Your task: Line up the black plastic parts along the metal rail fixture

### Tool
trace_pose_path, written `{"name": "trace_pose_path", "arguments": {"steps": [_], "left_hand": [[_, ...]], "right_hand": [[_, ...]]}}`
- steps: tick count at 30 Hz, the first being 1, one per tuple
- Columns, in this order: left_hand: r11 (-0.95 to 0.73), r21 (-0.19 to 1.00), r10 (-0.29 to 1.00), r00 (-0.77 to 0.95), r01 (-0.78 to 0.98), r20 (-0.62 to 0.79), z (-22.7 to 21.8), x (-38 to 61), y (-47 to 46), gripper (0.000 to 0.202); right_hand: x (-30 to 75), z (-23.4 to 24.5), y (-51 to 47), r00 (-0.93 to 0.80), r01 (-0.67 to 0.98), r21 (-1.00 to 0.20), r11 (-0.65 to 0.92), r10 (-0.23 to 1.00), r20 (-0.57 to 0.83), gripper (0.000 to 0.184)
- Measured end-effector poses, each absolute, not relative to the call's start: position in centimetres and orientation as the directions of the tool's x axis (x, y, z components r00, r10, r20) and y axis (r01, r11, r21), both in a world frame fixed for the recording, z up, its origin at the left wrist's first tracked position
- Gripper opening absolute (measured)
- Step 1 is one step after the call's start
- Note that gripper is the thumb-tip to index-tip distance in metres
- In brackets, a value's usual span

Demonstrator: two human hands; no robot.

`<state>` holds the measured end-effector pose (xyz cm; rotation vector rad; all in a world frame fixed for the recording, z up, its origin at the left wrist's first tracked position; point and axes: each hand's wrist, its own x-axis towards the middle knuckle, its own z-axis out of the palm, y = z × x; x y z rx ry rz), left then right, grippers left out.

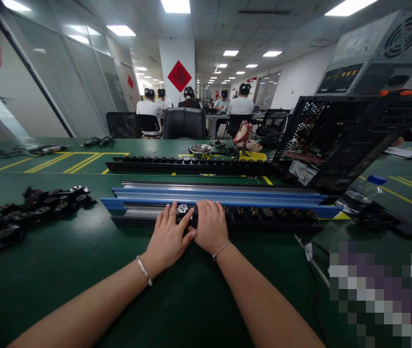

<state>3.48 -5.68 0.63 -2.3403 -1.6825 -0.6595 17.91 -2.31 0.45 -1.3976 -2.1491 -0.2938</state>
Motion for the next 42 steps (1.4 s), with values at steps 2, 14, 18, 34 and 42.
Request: {"name": "trace_pose_path", "arguments": {"steps": [2,14,18,34,42], "left_hand": [[-0.321,0.085,0.859,0.252,0.943,0.445,0.5,3.5,-5.6,0.057],[-0.4,-0.036,0.833,0.379,0.916,0.402,1.0,1.7,-5.2,0.047],[-0.384,-0.049,0.838,0.37,0.922,0.402,1.1,1.5,-5.1,0.045],[-0.318,-0.051,0.858,0.311,0.947,0.41,1.6,0.5,-4.8,0.039],[-0.288,-0.051,0.87,0.284,0.956,0.403,1.7,0.5,-4.8,0.037]], "right_hand": [[17.9,0.5,-2.3,-0.311,0.891,-0.113,0.44,0.773,0.553,0.053],[17.7,0.7,-2.4,-0.309,0.893,-0.114,0.435,0.777,0.548,0.058],[17.7,0.7,-2.4,-0.307,0.887,-0.129,0.443,0.776,0.552,0.06],[17.8,1.1,-2.4,-0.19,0.912,-0.16,0.377,0.736,0.65,0.038],[18.0,0.9,-2.2,-0.162,0.922,-0.175,0.345,0.755,0.636,0.028]]}}
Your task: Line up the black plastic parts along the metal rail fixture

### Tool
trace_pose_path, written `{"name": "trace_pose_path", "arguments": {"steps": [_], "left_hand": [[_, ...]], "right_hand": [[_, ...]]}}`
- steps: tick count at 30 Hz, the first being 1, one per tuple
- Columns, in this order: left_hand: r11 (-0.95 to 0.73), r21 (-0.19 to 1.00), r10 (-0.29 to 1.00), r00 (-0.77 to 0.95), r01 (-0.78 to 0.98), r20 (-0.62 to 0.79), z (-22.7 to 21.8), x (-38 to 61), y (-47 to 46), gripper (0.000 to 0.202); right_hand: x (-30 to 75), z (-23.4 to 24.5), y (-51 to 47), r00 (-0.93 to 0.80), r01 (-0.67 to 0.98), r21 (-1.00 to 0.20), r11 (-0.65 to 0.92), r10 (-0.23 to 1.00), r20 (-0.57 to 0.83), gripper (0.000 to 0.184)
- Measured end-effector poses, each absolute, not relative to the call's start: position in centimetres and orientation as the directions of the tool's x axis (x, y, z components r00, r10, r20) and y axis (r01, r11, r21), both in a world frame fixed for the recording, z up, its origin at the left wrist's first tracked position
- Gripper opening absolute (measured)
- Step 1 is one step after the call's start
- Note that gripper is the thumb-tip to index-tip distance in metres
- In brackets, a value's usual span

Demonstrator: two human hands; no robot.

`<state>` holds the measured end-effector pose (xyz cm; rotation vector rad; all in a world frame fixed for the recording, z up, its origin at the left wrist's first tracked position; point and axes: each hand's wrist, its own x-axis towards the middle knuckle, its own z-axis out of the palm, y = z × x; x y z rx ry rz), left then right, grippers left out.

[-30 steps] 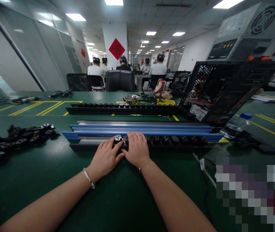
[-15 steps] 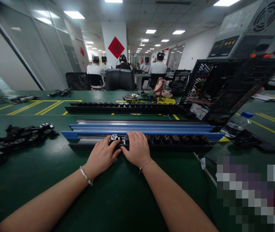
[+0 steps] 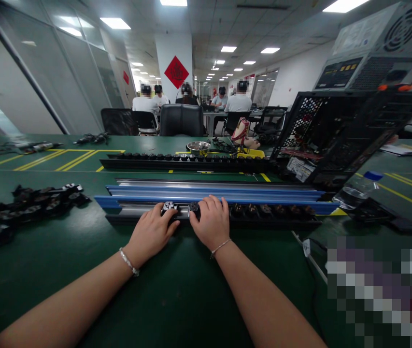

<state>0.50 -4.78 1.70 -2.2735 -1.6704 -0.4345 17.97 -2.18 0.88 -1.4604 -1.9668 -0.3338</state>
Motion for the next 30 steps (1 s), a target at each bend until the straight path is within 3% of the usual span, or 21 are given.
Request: {"name": "trace_pose_path", "arguments": {"steps": [30], "left_hand": [[-0.239,-0.006,0.9,0.223,0.971,0.374,2.15,-0.17,-4.74,0.034]], "right_hand": [[17.88,0.89,-2.06,-0.134,0.926,-0.196,0.324,0.764,0.631,0.025]]}}
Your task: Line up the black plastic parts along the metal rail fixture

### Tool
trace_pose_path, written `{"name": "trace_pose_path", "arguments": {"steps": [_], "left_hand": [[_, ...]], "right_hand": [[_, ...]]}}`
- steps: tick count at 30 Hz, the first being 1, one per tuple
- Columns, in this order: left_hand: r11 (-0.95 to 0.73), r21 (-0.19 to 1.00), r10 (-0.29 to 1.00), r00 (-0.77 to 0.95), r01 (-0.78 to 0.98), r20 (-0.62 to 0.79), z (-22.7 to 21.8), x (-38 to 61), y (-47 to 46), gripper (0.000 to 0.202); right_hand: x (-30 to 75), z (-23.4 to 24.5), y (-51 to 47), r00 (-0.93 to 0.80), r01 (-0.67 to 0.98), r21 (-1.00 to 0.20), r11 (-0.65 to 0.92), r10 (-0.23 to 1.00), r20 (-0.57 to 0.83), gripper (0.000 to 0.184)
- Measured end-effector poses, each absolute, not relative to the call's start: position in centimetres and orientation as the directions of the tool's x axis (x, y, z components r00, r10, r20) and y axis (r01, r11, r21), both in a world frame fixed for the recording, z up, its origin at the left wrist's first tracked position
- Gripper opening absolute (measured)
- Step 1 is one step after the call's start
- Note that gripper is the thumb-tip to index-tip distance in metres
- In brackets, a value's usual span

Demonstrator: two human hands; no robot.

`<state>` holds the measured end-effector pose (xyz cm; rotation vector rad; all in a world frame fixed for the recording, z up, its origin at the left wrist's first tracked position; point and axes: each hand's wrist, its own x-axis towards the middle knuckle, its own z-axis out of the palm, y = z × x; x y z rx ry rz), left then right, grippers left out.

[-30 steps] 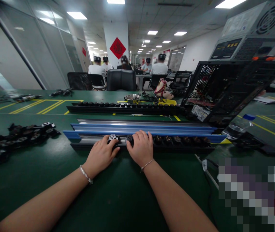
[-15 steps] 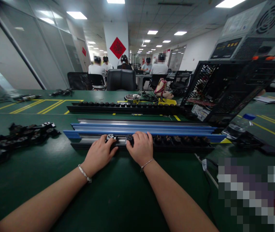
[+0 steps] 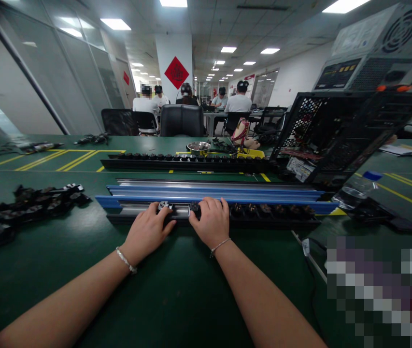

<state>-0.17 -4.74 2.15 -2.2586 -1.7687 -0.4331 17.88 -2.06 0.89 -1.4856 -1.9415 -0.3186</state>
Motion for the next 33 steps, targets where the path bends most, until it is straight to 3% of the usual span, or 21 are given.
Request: {"name": "trace_pose_path", "arguments": {"steps": [17,24,33], "left_hand": [[-0.238,-0.011,0.895,0.224,0.971,0.387,2.06,-0.24,-4.8,0.034],[-0.227,-0.007,0.899,0.212,0.974,0.383,2.05,-0.06,-4.76,0.035],[-0.227,-0.01,0.896,0.213,0.974,0.39,1.95,-0.1,-4.72,0.033]], "right_hand": [[17.67,0.87,-2.0,-0.114,0.925,-0.21,0.318,0.757,0.643,0.023],[17.38,1.12,-1.96,-0.089,0.941,-0.198,0.275,0.763,0.64,0.032],[17.0,1.33,-1.88,-0.06,0.944,-0.215,0.252,0.768,0.637,0.027]]}}
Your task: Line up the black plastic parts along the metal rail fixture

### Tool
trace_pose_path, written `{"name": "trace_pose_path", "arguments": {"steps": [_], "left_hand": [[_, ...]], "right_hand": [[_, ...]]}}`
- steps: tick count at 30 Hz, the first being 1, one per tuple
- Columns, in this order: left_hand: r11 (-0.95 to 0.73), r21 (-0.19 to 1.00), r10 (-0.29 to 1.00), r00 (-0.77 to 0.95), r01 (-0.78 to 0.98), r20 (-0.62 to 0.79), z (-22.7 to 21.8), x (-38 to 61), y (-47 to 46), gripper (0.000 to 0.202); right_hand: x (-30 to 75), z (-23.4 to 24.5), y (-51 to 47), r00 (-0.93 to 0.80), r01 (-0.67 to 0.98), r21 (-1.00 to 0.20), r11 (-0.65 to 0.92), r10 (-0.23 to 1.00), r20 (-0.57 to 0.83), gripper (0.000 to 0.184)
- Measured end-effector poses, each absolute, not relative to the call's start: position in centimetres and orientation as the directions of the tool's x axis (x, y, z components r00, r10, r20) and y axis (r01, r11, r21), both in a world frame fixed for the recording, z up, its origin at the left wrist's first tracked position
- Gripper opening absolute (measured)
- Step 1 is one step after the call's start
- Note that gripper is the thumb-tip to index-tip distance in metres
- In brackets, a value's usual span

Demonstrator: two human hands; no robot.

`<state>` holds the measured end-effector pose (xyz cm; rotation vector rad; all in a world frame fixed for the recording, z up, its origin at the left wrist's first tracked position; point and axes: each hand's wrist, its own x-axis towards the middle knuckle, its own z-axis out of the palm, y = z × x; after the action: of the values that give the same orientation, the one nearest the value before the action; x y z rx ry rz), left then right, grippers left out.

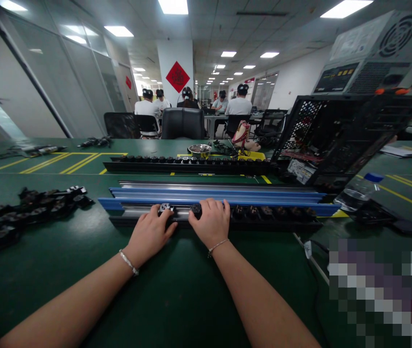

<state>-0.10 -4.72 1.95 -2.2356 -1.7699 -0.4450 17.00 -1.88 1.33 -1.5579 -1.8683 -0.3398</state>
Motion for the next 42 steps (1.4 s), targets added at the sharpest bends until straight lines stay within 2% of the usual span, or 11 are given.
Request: {"name": "trace_pose_path", "arguments": {"steps": [10,42], "left_hand": [[-0.23,0.007,0.896,0.209,0.973,0.392,2.02,-0.05,-4.78,0.033],[-0.237,-0.023,0.884,0.225,0.971,0.409,1.68,-0.37,-4.64,0.035]], "right_hand": [[16.88,1.01,-1.84,-0.054,0.946,-0.2,0.254,0.733,0.678,0.023],[17.03,1.2,-1.67,-0.02,0.951,-0.226,0.21,0.774,0.633,0.024]]}}
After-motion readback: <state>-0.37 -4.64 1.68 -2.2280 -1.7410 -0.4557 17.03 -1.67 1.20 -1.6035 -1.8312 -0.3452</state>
